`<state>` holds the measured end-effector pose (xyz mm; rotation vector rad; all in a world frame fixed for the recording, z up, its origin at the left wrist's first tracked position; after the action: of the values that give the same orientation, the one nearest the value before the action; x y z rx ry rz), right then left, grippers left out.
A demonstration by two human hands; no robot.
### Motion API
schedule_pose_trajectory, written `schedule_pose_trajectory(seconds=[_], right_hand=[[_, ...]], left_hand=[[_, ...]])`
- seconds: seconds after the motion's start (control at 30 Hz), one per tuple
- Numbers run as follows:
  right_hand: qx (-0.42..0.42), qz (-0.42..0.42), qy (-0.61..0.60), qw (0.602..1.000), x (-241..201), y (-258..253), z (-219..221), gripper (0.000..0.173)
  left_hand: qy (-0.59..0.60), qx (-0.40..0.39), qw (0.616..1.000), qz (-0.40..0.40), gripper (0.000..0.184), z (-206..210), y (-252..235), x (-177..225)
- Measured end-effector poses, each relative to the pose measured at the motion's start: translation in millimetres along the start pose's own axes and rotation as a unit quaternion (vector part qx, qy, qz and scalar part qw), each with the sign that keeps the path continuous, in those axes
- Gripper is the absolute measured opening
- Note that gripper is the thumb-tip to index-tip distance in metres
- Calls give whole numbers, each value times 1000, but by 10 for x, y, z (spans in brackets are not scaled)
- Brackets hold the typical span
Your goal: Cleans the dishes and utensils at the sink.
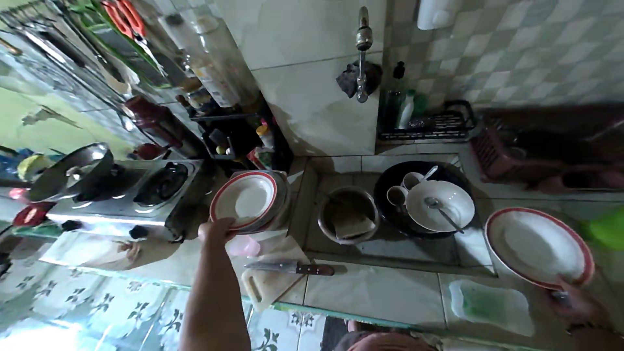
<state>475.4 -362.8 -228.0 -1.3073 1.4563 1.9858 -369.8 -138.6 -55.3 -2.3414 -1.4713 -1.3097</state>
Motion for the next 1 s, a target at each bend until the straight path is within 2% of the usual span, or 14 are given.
schedule_pose_trajectory(seconds=[0.07,0.1,0.17,0.23,0.27,0.33,0.37,0.43,0.53,0.67,0.77,0.87,0.93,1.0], right_hand=[[29,-8,67,997,-54,66,-35,38],[51,-40,147,987,-123,103,-65,43],[100,-128,293,942,-357,197,-155,57],[110,-181,283,936,-623,456,-109,62],[102,-192,243,945,-697,553,-40,55],[-8,-159,77,984,-736,648,229,28],[-90,-122,-5,988,-782,765,467,23],[-223,-94,-55,969,-893,1058,1003,33],[-326,-122,-13,937,-992,1518,1735,43],[-388,-148,66,907,-974,2036,2576,30],[-387,-205,178,881,-808,2264,3079,47],[-344,-331,303,825,-601,2477,3361,61],[-337,-373,331,799,-428,2579,3524,54],[-388,-405,353,749,-157,2686,3588,37]], left_hand=[[93,-9,996,-7,57,43,-18,-24],[140,-16,990,-4,55,65,-22,-23],[201,-29,979,6,52,102,-23,-21],[238,-33,970,16,52,120,35,6],[248,-38,968,25,55,117,80,37],[264,-53,962,39,58,119,235,93],[278,-64,957,42,58,137,341,118],[316,-94,943,49,52,225,610,161],[341,-165,923,67,37,461,1149,223],[311,-242,917,66,31,957,1801,176],[287,-305,906,54,36,1372,2242,78],[288,-368,883,42,42,1737,2635,-21],[292,-411,861,63,45,1909,2846,-53],[293,-451,838,92,50,2049,2980,-72]])
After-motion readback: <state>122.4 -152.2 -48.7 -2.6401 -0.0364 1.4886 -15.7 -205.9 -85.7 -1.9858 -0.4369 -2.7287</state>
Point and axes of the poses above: each hand's wrist, its own y-axis away from the middle knuckle, its own z-axis out of the palm, x = y × z, the point moved 5 cm from there along -y, towards the middle knuckle, and after that the axes turned 5 degrees about -y, right-handed, at the moved point
